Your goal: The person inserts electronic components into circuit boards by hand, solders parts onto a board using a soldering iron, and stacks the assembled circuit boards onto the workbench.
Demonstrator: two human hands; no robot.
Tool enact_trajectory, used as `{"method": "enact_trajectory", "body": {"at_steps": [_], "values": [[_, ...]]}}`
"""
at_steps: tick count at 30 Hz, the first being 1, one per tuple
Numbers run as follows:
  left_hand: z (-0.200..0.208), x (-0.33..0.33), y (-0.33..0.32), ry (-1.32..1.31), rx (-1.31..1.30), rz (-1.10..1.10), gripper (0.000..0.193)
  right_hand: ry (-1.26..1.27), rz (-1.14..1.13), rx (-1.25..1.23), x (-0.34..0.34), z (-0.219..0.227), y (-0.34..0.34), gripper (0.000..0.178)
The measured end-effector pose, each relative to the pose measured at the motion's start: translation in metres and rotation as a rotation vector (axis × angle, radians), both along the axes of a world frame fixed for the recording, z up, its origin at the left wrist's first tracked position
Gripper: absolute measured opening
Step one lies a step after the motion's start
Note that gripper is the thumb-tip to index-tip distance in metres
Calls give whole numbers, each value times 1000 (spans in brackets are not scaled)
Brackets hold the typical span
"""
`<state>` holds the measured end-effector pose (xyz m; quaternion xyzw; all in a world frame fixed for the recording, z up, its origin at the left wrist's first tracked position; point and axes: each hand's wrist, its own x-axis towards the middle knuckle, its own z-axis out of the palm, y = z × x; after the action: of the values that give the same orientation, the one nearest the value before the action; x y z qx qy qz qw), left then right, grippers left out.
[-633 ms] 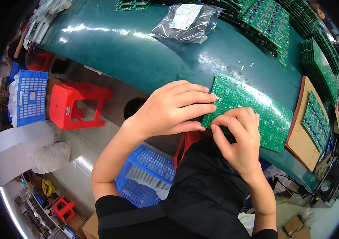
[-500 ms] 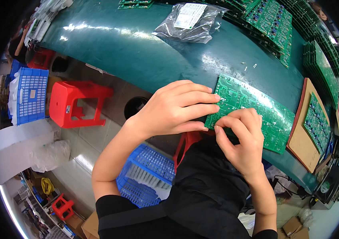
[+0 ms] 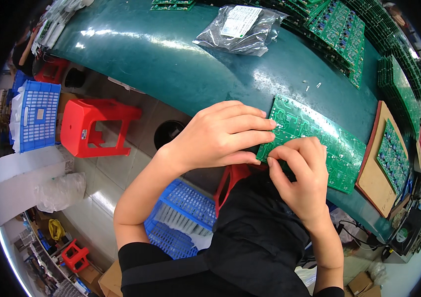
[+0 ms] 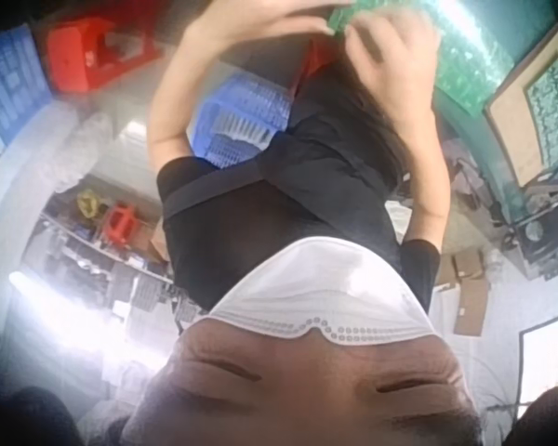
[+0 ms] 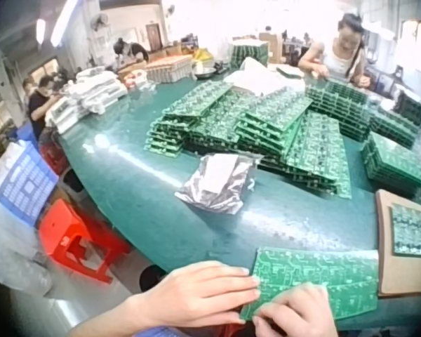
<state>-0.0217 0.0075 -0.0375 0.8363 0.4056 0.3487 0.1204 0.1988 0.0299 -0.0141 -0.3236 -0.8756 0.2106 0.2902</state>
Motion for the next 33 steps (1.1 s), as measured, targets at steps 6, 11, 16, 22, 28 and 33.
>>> {"method": "enact_trajectory", "body": {"at_steps": [6,11,16,22,28,33], "values": [[1,1,1,19,20,8,42,-13,32,24,-3,3,0,22],[0,1,1,34,29,10,43,4,25,8,1,0,-2,24],[-1,0,-1,14,43,14,43,-6,30,28,-3,3,-4,24],[2,3,2,24,52,16,44,-34,41,32,-1,7,-2,25],[-1,0,0,40,79,27,44,-81,55,34,-7,7,-3,22],[-3,1,0,34,100,36,43,-98,51,45,-5,8,-5,21]]}}
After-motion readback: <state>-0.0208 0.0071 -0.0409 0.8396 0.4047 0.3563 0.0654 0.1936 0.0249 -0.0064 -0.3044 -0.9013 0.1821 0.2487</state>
